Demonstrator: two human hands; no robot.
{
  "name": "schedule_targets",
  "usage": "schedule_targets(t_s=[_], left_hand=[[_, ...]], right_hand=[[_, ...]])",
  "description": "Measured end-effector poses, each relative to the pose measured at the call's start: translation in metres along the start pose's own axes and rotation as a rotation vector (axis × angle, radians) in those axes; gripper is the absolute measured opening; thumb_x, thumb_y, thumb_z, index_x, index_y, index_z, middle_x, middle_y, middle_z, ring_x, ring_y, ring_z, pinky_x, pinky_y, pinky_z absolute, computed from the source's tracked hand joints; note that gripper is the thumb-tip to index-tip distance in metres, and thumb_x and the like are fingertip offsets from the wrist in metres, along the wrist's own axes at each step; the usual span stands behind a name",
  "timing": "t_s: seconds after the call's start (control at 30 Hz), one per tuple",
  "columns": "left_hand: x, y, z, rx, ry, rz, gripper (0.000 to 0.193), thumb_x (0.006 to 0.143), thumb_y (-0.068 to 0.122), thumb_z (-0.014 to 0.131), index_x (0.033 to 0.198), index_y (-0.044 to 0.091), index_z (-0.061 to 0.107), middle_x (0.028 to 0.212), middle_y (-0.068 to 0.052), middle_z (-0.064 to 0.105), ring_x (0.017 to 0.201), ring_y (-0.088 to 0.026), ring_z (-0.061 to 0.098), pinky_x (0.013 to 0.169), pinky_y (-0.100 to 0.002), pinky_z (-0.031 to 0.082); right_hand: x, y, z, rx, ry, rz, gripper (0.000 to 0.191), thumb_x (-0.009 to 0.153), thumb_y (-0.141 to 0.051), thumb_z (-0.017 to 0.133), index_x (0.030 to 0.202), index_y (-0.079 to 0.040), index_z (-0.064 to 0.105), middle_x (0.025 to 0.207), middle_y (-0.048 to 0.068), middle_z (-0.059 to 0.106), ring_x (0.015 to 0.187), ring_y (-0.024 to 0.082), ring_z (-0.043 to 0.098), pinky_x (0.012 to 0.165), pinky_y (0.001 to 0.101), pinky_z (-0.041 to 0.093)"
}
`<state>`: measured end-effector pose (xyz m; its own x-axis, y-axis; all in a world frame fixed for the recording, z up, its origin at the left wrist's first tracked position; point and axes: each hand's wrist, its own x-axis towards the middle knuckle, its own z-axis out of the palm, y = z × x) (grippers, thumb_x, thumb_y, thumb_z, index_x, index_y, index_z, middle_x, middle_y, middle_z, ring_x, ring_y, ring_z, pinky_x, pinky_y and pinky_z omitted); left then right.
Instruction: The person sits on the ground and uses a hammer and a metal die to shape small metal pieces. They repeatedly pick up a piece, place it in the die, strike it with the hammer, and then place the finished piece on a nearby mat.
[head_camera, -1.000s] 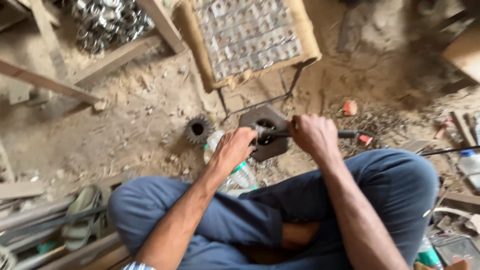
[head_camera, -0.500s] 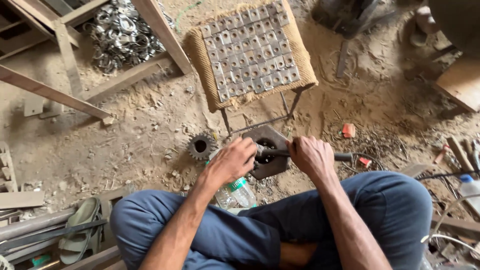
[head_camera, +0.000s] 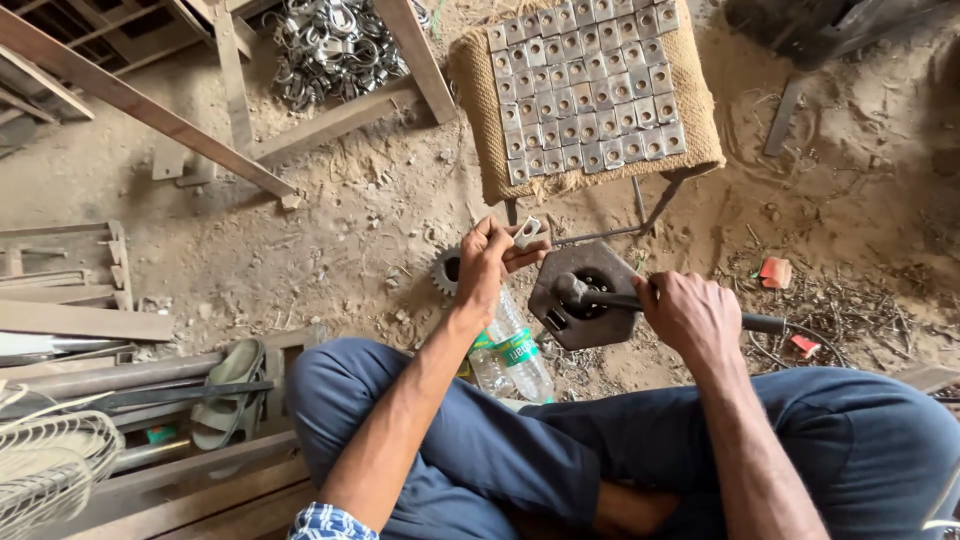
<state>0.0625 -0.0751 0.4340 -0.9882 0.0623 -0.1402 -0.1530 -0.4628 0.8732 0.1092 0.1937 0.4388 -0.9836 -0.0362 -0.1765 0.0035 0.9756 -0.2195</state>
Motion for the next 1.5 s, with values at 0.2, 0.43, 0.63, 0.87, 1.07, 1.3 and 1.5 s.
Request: schedule_targets(t_s=[0.2, 0.43, 0.63, 0.87, 1.07, 1.3, 1.5], left_hand=[[-0.003, 0.006, 0.005, -0.083, -0.036, -0.039, 0.02, 0.094, -0.003, 0.047, 0.113, 0.003, 0.047, 0.112, -0.027, 0.073, 0.096, -0.032, 0.076, 0.087, -0.039, 0.066], [0.004, -0.01, -0.004, 0.141, 0.177, -0.044, 0.058, 0.084, -0.013, 0.062, 0.136, 0.006, 0.045, 0.115, -0.02, 0.074, 0.089, -0.024, 0.076, 0.076, -0.029, 0.061], [0.009, -0.026, -0.02, 0.071, 0.193, -0.065, 0.047, 0.085, -0.015, 0.065, 0.128, -0.001, 0.051, 0.107, -0.017, 0.075, 0.087, -0.022, 0.075, 0.076, -0.03, 0.064], [0.006, -0.037, -0.027, 0.564, 0.273, -0.069, 0.019, 0.088, 0.002, 0.077, 0.106, 0.003, 0.072, 0.095, -0.012, 0.078, 0.077, -0.018, 0.075, 0.068, -0.03, 0.063], [0.008, -0.065, -0.023, 1.188, 0.094, 0.32, 0.008, 0.09, 0.009, 0.078, 0.098, 0.011, 0.078, 0.101, -0.006, 0.079, 0.088, -0.018, 0.076, 0.082, -0.033, 0.062], [0.004, -0.083, -0.022, 1.333, -0.087, 0.302, 0.009, 0.083, 0.011, 0.082, 0.089, 0.012, 0.077, 0.116, -0.009, 0.074, 0.103, -0.022, 0.071, 0.088, -0.035, 0.062], [0.005, -0.078, -0.02, 1.315, -0.08, 0.298, 0.023, 0.08, 0.009, 0.083, 0.102, 0.013, 0.077, 0.115, -0.008, 0.075, 0.102, -0.024, 0.072, 0.089, -0.035, 0.061]], right_hand=[[0.002, 0.002, 0.001, -0.027, -0.09, -0.001, 0.058, 0.102, -0.062, 0.047, 0.085, -0.014, 0.076, 0.061, 0.009, 0.069, 0.052, 0.024, 0.067, 0.052, 0.0395, 0.049], [0.002, 0.008, 0.007, 0.028, -0.086, -0.003, 0.056, 0.101, -0.062, 0.046, 0.089, -0.015, 0.075, 0.059, 0.008, 0.068, 0.05, 0.022, 0.066, 0.053, 0.0392, 0.049], [0.001, 0.01, 0.009, 0.036, -0.081, -0.02, 0.056, 0.103, -0.059, 0.046, 0.085, -0.014, 0.075, 0.06, 0.006, 0.068, 0.052, 0.022, 0.066, 0.055, 0.0395, 0.05], [0.001, 0.012, 0.011, 0.027, -0.116, -0.045, 0.056, 0.103, -0.06, 0.047, 0.084, -0.014, 0.074, 0.06, 0.006, 0.067, 0.052, 0.021, 0.065, 0.053, 0.0381, 0.05], [0.002, 0.012, 0.013, 0.022, -0.108, -0.05, 0.055, 0.102, -0.059, 0.048, 0.083, -0.014, 0.073, 0.059, 0.005, 0.066, 0.05, 0.02, 0.063, 0.052, 0.0378, 0.05], [0.001, 0.012, 0.012, 0.029, -0.114, -0.046, 0.055, 0.101, -0.059, 0.049, 0.082, -0.013, 0.072, 0.058, 0.004, 0.065, 0.049, 0.02, 0.062, 0.052, 0.038, 0.049], [-0.003, 0.007, 0.0, 0.011, -0.063, -0.071, 0.06, 0.091, -0.07, 0.057, 0.081, -0.014, 0.076, 0.06, 0.006, 0.067, 0.053, 0.02, 0.063, 0.054, 0.0378, 0.047]])
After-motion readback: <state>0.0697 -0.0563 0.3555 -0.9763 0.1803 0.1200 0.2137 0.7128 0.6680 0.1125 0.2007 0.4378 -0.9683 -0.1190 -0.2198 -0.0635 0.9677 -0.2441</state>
